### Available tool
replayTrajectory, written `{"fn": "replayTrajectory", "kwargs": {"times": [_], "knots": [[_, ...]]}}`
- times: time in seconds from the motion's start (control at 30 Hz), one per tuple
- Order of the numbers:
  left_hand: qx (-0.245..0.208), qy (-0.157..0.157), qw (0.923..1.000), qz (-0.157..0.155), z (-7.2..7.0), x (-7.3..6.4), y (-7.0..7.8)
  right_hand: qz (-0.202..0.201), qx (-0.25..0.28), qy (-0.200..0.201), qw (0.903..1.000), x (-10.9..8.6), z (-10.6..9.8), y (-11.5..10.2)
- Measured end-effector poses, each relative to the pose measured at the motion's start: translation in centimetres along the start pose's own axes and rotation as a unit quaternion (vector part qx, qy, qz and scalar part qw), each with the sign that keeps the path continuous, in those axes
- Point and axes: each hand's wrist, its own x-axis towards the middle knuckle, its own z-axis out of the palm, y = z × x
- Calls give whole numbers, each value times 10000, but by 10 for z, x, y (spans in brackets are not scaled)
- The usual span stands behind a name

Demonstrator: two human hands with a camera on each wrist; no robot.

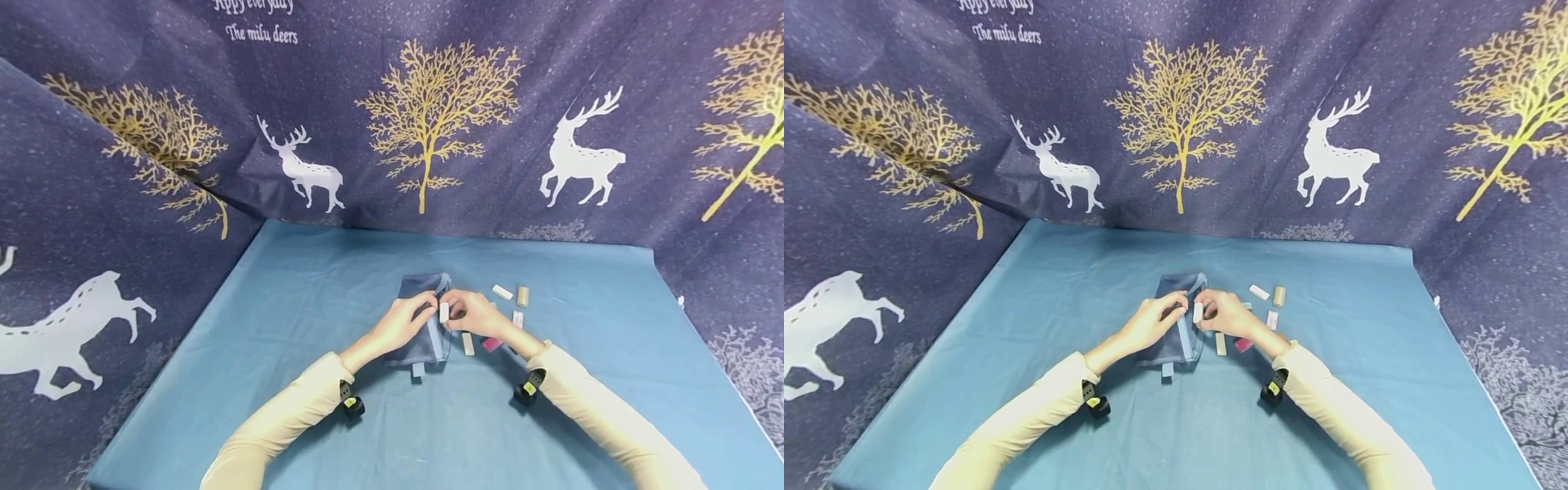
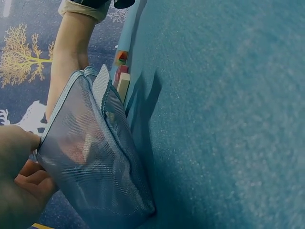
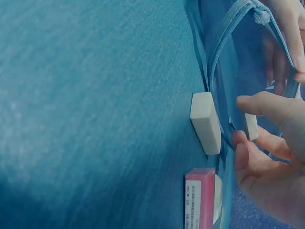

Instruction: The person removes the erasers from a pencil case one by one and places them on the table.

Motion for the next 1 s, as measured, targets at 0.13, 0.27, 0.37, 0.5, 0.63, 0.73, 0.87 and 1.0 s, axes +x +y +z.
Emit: {"fn": "replayTrajectory", "kwargs": {"times": [0.13,0.27,0.37,0.5,0.63,0.73,0.87,1.0], "knots": [[71,-37,10000,-50,2,0,-1,-63,89,-38,9999,-2,-2,3],[33,-79,9999,-86,3,-1,0,-49,342,-86,9994,-5,-3,6],[-12,-69,10000,-58,2,-2,0,20,557,-76,9984,-6,-4,7],[-37,-39,10000,10,1,0,1,25,608,9,9981,-9,-7,7],[-33,-38,10000,-11,2,0,1,-13,525,40,9986,-10,-9,8],[4,-84,9999,-66,3,-1,1,-55,469,34,9989,-11,-10,9],[17,-95,9999,-87,3,-1,1,-116,463,15,9989,-11,-10,11],[11,-8,10000,-53,3,0,1,-178,500,22,9986,-11,-11,13]]}}
